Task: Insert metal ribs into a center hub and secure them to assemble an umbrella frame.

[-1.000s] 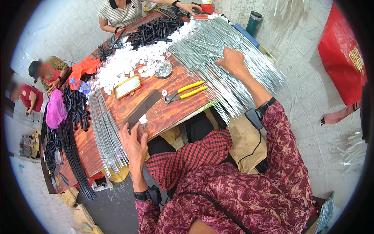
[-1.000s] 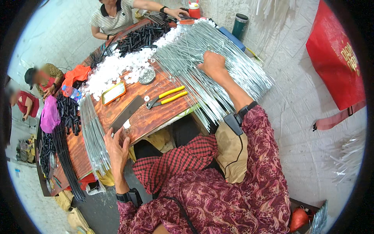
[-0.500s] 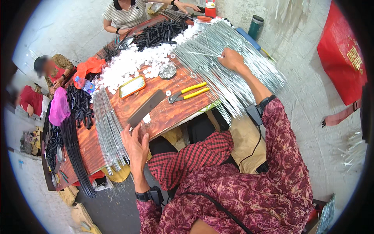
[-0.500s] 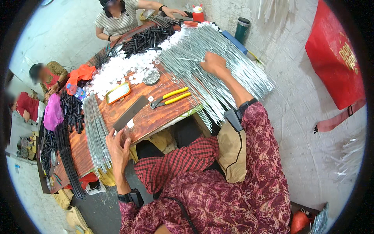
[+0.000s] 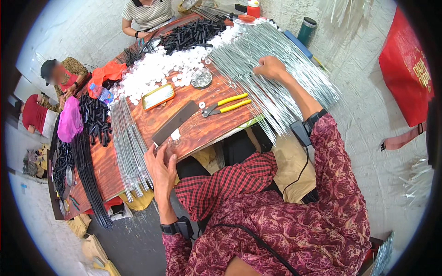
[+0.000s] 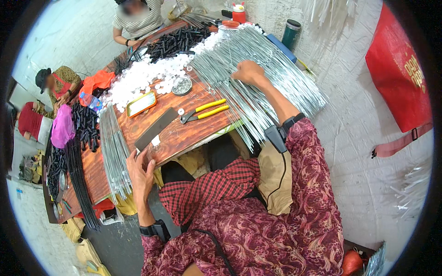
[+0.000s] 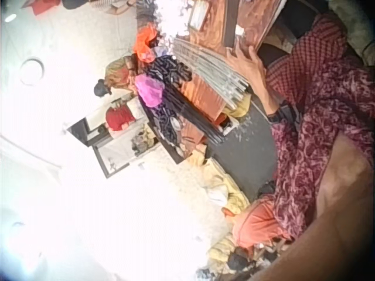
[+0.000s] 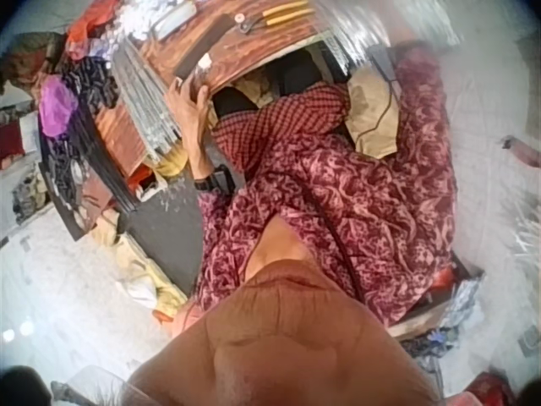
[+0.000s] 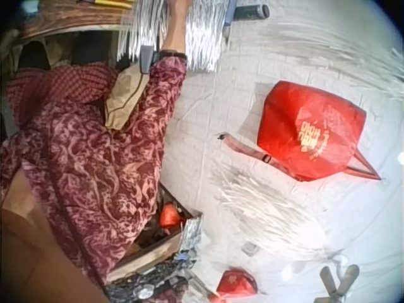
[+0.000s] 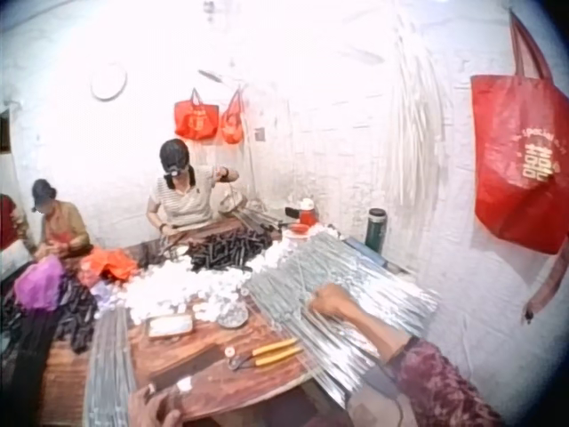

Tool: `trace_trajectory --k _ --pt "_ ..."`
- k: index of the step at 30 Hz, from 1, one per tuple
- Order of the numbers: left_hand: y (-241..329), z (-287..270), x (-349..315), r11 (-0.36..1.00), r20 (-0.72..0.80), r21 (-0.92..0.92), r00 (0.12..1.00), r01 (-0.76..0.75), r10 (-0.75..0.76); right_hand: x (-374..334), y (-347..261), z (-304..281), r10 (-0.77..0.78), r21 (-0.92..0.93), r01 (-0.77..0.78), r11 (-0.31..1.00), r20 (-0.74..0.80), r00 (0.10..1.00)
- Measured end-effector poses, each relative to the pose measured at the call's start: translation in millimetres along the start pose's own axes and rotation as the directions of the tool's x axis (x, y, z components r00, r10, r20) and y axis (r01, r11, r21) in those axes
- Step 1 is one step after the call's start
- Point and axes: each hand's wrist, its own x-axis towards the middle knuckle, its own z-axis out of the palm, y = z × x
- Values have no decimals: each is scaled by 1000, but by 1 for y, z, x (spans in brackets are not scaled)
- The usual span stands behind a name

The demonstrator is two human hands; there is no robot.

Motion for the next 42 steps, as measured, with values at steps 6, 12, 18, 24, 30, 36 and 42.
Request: trace_trajectory --k 6,12,18,24,30,36,42 --pt "-3 -4 -8 1000 3 5 1000 23 -23 -8 -4 -18 -81 555 55 830 24 996" --pt "4 -1 -8 1000 -9 20 1000 -3 3 8 9 -58 -97 643 43 765 49 994" --pt "3 5 9 999 -39 -34 999 -18 17 14 -33 -93 -200 854 5 520 116 973" --pt "7 -8 16 978 -172 -142 977 -152 127 -19 -142 -116 -362 875 485 16 -447 818" --pt "3 6 -1 969 -193 -170 970 -178 144 -100 -199 -36 -335 822 563 83 -509 793" --pt "-1 -15 -8 953 -231 -248 966 -176 118 -106 -219 81 -561 914 406 -11 -342 754" --pt "29 -16 -5 756 62 -654 998 24 22 -135 -245 39 -636 948 315 -53 -275 721"
